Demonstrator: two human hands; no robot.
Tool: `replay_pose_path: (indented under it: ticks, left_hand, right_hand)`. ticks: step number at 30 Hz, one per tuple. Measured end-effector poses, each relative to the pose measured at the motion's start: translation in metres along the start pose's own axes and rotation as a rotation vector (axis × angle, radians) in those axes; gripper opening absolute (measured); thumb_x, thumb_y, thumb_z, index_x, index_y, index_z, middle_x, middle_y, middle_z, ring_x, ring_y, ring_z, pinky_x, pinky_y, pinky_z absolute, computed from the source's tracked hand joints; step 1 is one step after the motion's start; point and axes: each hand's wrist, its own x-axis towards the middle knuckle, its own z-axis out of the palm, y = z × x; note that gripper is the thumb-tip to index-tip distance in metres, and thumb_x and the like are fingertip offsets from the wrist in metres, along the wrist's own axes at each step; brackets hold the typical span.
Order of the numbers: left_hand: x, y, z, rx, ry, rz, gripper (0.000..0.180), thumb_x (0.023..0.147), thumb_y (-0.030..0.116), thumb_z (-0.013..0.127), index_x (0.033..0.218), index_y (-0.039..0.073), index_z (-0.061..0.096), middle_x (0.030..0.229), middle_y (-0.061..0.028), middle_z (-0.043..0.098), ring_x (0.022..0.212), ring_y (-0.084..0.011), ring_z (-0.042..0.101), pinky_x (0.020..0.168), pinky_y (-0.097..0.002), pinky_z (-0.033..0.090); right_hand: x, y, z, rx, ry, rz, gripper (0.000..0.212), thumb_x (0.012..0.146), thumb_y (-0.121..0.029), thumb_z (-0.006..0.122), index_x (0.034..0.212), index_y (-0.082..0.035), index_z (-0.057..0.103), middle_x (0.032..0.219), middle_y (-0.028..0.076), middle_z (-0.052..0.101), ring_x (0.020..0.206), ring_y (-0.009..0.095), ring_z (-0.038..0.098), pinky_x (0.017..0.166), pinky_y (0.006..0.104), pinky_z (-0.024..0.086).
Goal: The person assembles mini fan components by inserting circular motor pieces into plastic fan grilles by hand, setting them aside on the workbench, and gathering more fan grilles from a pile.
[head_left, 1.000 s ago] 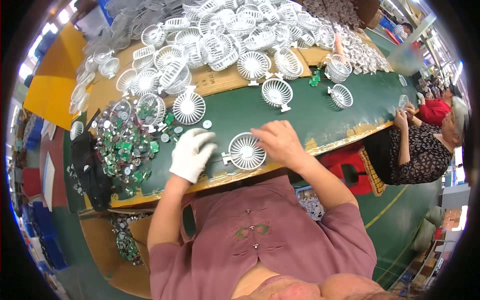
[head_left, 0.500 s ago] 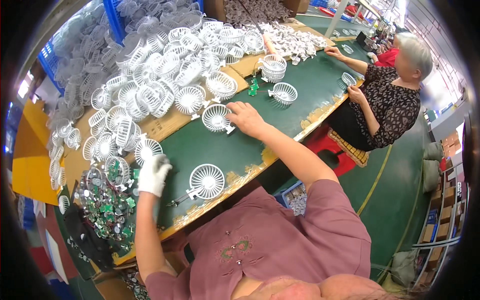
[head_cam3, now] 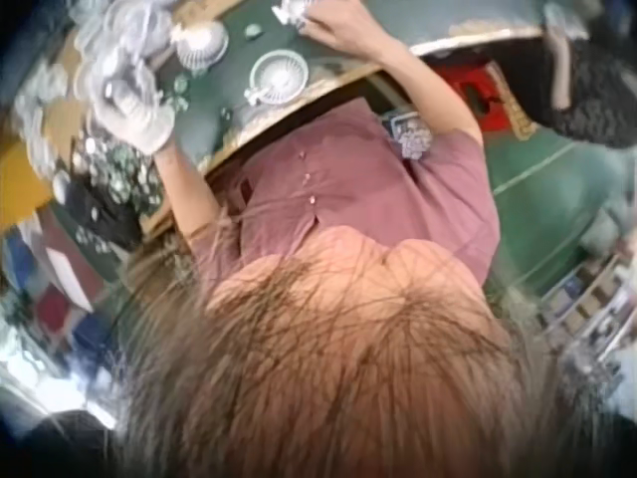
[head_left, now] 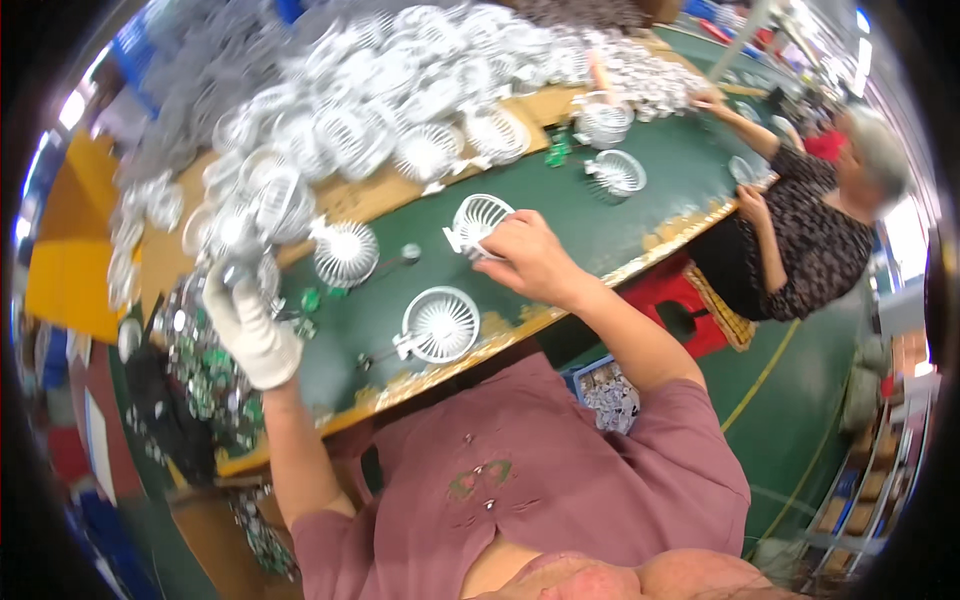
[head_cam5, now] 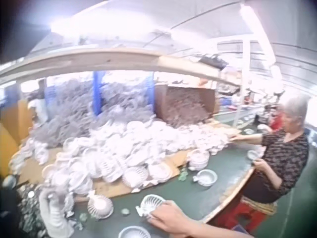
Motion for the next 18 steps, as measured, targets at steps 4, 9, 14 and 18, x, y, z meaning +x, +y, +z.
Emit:
replay_pose_path:
  ticks: [4,9,14,18]
  left_hand:
    - [-0.026,0.027,-0.007,-0.419,-0.154,-0.209,0.032,0.089,0.013,0.063,0.118,0.010,0.051,0.094,-0.0009,0.056,0.067,-0.0058,0.048,0.055,-0.0171,0.037]
    - [-0.055,0.028,-0.012,-0.297,-0.333,-0.517,0.036,0.082,0.003,0.065,0.117,0.002,0.057,0.091,0.0019,0.052,0.075,-0.0042,0.046,0.067,-0.0164,0.040]
    - [-0.075,0.042,-0.009,0.001,-0.607,-0.722,0.031,0.087,0.010,0.059,0.117,0.001,0.059,0.090,-0.0016,0.062,0.072,-0.0053,0.053,0.067,-0.0198,0.045]
    - [-0.090,0.037,0.000,0.042,-0.675,-0.659,0.047,0.083,0.016,0.064,0.127,0.003,0.052,0.087,-0.0043,0.062,0.069,-0.0078,0.054,0.064,-0.0238,0.048]
  right_hand:
    - [-0.002,-0.064,-0.001,0.003,-0.024,-0.212,0.025,0.071,-0.015,0.073,0.091,-0.007,0.060,0.073,0.004,0.053,0.069,0.022,0.055,0.079,0.0403,0.042]
    - [-0.013,-0.080,0.034,0.046,-0.178,-0.157,0.022,0.071,-0.013,0.071,0.089,-0.009,0.059,0.074,0.003,0.051,0.075,0.021,0.055,0.081,0.0391,0.040]
    - [-0.015,-0.088,0.038,0.093,-0.236,-0.130,0.037,0.072,-0.020,0.074,0.103,-0.007,0.060,0.083,0.005,0.055,0.080,0.023,0.055,0.083,0.0400,0.040]
    - [-0.003,-0.092,0.027,0.114,-0.100,-0.119,0.048,0.072,-0.025,0.075,0.114,-0.007,0.059,0.091,0.007,0.058,0.083,0.027,0.054,0.082,0.0400,0.041]
